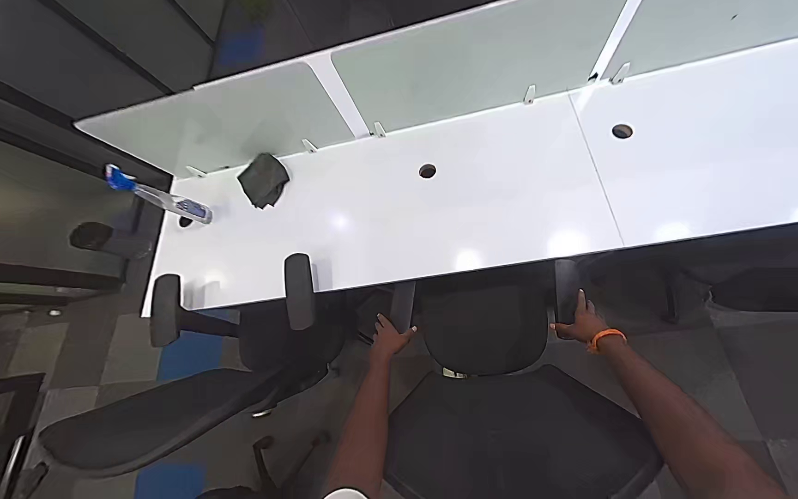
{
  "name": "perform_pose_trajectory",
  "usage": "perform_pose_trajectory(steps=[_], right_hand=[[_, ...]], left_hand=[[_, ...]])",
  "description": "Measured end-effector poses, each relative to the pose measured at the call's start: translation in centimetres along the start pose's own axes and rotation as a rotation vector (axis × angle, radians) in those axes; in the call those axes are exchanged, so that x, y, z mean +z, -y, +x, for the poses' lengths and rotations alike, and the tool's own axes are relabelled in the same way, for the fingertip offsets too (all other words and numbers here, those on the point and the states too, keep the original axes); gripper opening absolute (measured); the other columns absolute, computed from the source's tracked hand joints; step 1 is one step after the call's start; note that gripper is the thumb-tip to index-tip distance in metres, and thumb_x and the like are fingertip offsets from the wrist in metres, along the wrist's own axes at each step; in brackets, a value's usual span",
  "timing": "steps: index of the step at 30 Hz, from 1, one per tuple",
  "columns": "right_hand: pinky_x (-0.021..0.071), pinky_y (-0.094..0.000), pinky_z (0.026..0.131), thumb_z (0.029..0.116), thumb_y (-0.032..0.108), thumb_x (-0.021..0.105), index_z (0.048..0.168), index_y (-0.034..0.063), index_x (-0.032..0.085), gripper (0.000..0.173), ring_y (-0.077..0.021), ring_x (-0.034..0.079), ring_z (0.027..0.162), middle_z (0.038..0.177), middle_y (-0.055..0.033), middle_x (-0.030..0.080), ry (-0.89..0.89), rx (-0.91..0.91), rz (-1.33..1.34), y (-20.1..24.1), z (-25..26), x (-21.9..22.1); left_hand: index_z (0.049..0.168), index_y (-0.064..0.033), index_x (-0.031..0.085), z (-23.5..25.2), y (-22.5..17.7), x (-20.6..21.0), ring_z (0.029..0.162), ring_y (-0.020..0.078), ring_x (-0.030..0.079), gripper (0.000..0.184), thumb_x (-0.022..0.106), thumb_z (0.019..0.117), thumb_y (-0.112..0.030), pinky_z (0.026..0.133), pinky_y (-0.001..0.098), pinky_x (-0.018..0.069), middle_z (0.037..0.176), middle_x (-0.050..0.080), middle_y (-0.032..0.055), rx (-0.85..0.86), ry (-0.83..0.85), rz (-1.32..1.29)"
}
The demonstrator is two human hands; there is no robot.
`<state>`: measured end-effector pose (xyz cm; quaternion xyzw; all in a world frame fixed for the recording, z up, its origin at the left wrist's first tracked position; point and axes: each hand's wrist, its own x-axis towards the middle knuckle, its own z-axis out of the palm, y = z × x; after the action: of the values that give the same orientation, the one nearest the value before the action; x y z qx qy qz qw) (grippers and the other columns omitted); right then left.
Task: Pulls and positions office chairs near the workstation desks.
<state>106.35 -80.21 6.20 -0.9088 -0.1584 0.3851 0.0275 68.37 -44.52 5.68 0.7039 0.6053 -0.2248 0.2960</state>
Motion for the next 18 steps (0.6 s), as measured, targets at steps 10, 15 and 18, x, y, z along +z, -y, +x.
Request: perform_pose_trajectory(steps=[10,15,18], right_hand=[[0.0571,-0.0527,0.091,0.0809,0.040,0.083,0.160,0.0082,-0.022,0.135,-0.0473,0.064,0.114,0.156,-0.0388,0.022,-0.050,0.221,-0.041,0.4,3.6,5.3],[0.0564,-0.0550,0.091,0.0814,0.039,0.082,0.160,0.0083,-0.021,0.134,-0.0481,0.065,0.111,0.155,-0.0397,0.022,-0.055,0.195,-0.067,-0.2,3.6,5.2],[0.0565,-0.0550,0.090,0.0817,0.040,0.081,0.160,0.0088,-0.021,0.133,-0.0476,0.066,0.110,0.155,-0.0391,0.023,-0.063,0.198,-0.074,-0.8,2.9,5.6]], left_hand=[[0.146,-0.0007,0.039,3.2,-1.0,2.7,0.114,0.0344,0.068,0.101,0.083,0.0743,-0.057,0.096,0.0541,0.0549,0.122,0.067,0.0208,-0.103,-0.020,-0.112],[0.146,-0.0011,0.039,2.0,-1.3,3.8,0.112,0.0325,0.069,0.100,0.082,0.0748,-0.058,0.095,0.0528,0.0560,0.121,0.068,0.0196,-0.161,-0.044,-0.115],[0.145,-0.0005,0.040,1.2,-0.9,4.5,0.113,0.0326,0.069,0.100,0.082,0.0751,-0.057,0.096,0.0524,0.0553,0.121,0.069,0.0195,-0.158,-0.037,-0.119]])
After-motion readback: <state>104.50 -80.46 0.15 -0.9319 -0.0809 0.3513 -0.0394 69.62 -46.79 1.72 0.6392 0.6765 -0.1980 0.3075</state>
